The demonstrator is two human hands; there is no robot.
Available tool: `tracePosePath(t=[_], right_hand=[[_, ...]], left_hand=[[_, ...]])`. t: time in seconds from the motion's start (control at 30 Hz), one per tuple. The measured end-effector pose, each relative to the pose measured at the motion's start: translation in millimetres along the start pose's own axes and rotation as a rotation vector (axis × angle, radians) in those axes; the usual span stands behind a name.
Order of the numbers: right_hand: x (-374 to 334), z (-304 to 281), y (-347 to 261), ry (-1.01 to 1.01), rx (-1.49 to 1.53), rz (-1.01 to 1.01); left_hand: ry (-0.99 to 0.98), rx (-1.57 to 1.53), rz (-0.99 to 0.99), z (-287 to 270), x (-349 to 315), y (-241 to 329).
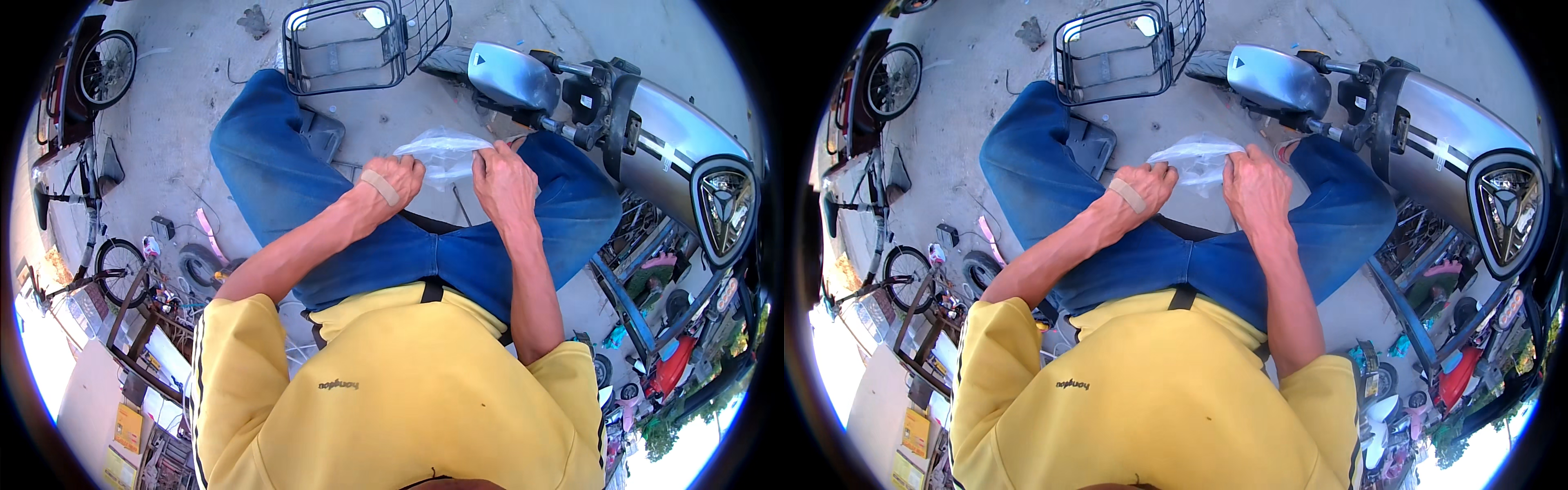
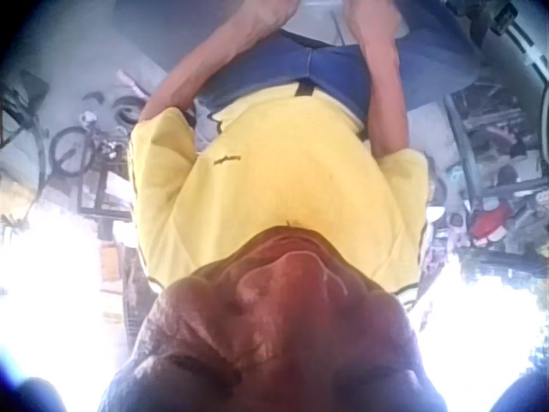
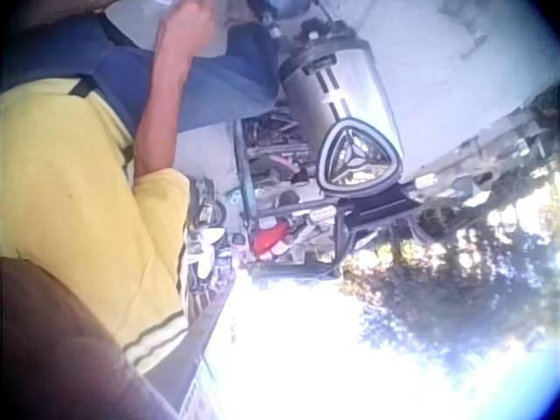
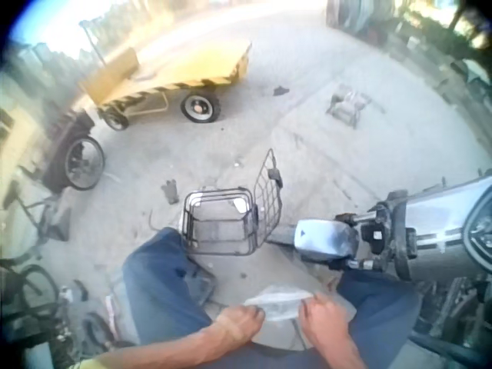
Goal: The person assembles a front basket onto a scooter. They remove a plastic bag, align the basket frame with the scooter's front, retrieve bolts from a red bowl, and tighten them by hand to secure the basket.
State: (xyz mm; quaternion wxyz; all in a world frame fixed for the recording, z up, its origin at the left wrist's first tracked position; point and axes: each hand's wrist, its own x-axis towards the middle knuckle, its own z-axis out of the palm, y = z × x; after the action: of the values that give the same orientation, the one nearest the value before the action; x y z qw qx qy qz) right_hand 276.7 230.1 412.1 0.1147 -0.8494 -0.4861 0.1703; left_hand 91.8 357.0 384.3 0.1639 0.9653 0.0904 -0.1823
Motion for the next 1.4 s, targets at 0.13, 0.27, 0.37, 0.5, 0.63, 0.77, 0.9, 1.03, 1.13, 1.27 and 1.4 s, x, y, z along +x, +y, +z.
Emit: tracePosePath(t=[0.13, 0.27, 0.37, 0.5, 0.63, 0.77, 0.9, 1.03, 1.13, 1.27, 1.4], right_hand=[[-6.6, -27.6, -29.4, 0.050, 0.054, -0.112], [-15.7, -41.9, -57.5, 0.094, 0.072, -0.228], [-24.0, -51.2, -79.4, 0.117, 0.130, -0.247], [-37.2, -47.7, -100.5, 0.128, 0.208, -0.330], [-49.2, -25.1, -120.0, 0.149, 0.261, -0.479], [-57.5, -21.8, -119.0, 0.138, 0.332, -0.564], [-59.7, -67.9, -96.6, -0.037, 0.733, -0.478], [-47.6, -34.0, -26.3, 0.325, 1.152, 0.122], [-30.0, -1.3, 0.3, 0.106, 1.560, 0.600], [-31.4, 19.5, -4.7, -0.084, 1.876, 0.439], [-31.8, 27.2, -11.8, -0.106, 1.931, 0.535]], left_hand=[[0.084, -0.146, -0.037, -53.2, -26.9, 17.7], [0.389, -0.168, 0.205, -72.6, -24.0, 15.9], [-0.161, -0.515, 0.001, -66.8, -3.5, 1.5], [-0.324, -0.548, -0.141, -13.8, 5.9, -23.1], [0.257, -1.141, -0.148, 34.7, 28.0, -28.4], [0.316, -0.906, -0.206, -13.5, 17.0, 1.4], [0.277, -1.007, -0.086, -33.9, -0.4, 5.2], [0.275, -0.869, -0.027, -43.2, -17.7, 2.2], [0.332, -0.801, 0.084, -56.3, -17.4, 12.1], [0.336, -0.675, 0.094, -64.0, -21.8, 24.4], [0.334, -0.484, 0.076, -49.9, -17.6, 23.7]])
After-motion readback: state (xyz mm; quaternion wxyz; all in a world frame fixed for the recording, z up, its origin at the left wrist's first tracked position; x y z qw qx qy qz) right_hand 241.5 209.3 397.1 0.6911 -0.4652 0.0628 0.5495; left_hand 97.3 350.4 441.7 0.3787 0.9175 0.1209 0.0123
